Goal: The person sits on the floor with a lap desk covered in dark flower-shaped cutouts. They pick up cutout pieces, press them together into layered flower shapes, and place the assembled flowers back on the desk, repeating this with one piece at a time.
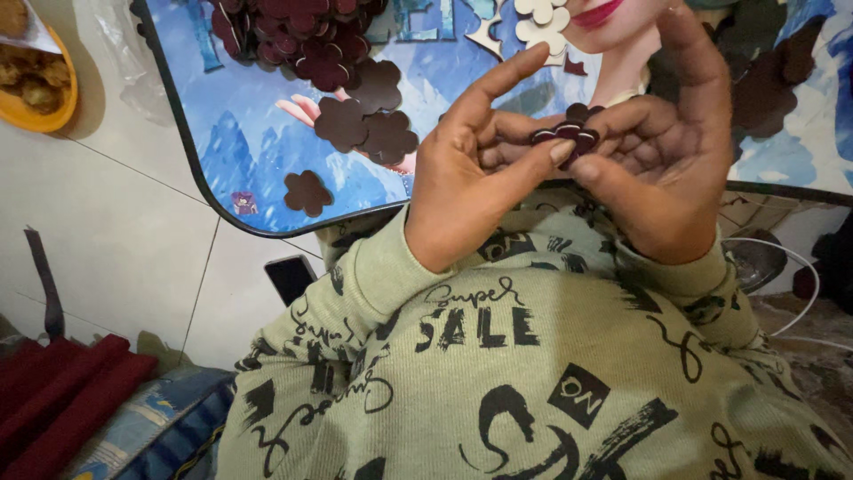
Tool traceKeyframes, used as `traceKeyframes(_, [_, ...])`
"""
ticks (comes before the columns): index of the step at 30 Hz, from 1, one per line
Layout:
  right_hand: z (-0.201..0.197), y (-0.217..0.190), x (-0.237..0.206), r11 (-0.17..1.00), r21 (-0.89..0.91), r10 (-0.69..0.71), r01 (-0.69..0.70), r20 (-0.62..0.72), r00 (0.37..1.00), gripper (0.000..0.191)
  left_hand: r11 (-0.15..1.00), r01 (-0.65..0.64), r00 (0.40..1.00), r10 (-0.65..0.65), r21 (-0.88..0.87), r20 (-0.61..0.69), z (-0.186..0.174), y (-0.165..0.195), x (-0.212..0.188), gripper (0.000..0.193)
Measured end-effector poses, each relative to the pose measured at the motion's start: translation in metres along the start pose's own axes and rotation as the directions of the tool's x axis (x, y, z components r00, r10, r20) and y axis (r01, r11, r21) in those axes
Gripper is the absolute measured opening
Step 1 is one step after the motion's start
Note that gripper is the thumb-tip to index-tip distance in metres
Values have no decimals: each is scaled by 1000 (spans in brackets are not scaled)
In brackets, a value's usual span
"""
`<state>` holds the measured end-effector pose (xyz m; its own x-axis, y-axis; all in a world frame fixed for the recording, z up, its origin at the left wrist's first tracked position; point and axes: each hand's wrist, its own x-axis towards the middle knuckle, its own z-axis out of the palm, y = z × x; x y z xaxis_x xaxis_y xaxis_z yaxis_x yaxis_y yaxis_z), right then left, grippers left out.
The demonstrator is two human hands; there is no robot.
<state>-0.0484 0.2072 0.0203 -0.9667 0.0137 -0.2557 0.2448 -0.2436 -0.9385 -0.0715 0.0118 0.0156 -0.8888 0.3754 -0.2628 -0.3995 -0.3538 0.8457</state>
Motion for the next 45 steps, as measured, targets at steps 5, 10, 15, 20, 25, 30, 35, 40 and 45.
traceKeyframes(5, [8, -6, 2, 999, 19, 39, -39, 12, 999, 98, 999, -24, 1000, 24, 22, -7, 2, -1, 0, 62])
traceKeyframes(10, [7, -3, 4, 995, 73, 74, -73, -13, 997, 97, 1000, 0, 1000, -1, -23, -10, 2, 2, 0, 60])
traceKeyframes(15, [0, 4, 3, 1000, 12, 21, -22, 71, 997, 94, 998, -3, 1000, 2, -61, -3, 2, 2, 2, 60])
traceKeyframes(20, [-2, 8, 3, 997, 46, 58, -60, 42, 997, 96, 1000, -7, 999, 7, -25, -33, 2, 2, 2, 68])
traceKeyframes(25, [1, 5, 2, 998, 35, 46, -48, 50, 998, 96, 999, 1, 1000, -2, -38, -32, 1, 2, 3, 71])
traceKeyframes(30, [5, 1, 3, 996, 40, 74, -74, 5, 997, 95, 997, 29, 999, -33, -78, -43, 1, 2, 4, 72])
traceKeyframes(35, [-1, 6, 3, 994, 92, 65, -53, -128, 990, 99, 998, 19, 1000, -20, 58, 7, -2, 5, 4, 70])
traceKeyframes(40, [-9, 12, 2, 993, 96, -66, 72, -65, 996, 89, 997, 24, 1000, -24, 72, -8, 0, 6, 5, 69])
traceKeyframes(45, [-9, 10, 4, 992, 126, -16, 30, -111, 994, 85, 998, 12, 999, -10, 59, -43, 2, 6, 3, 68])
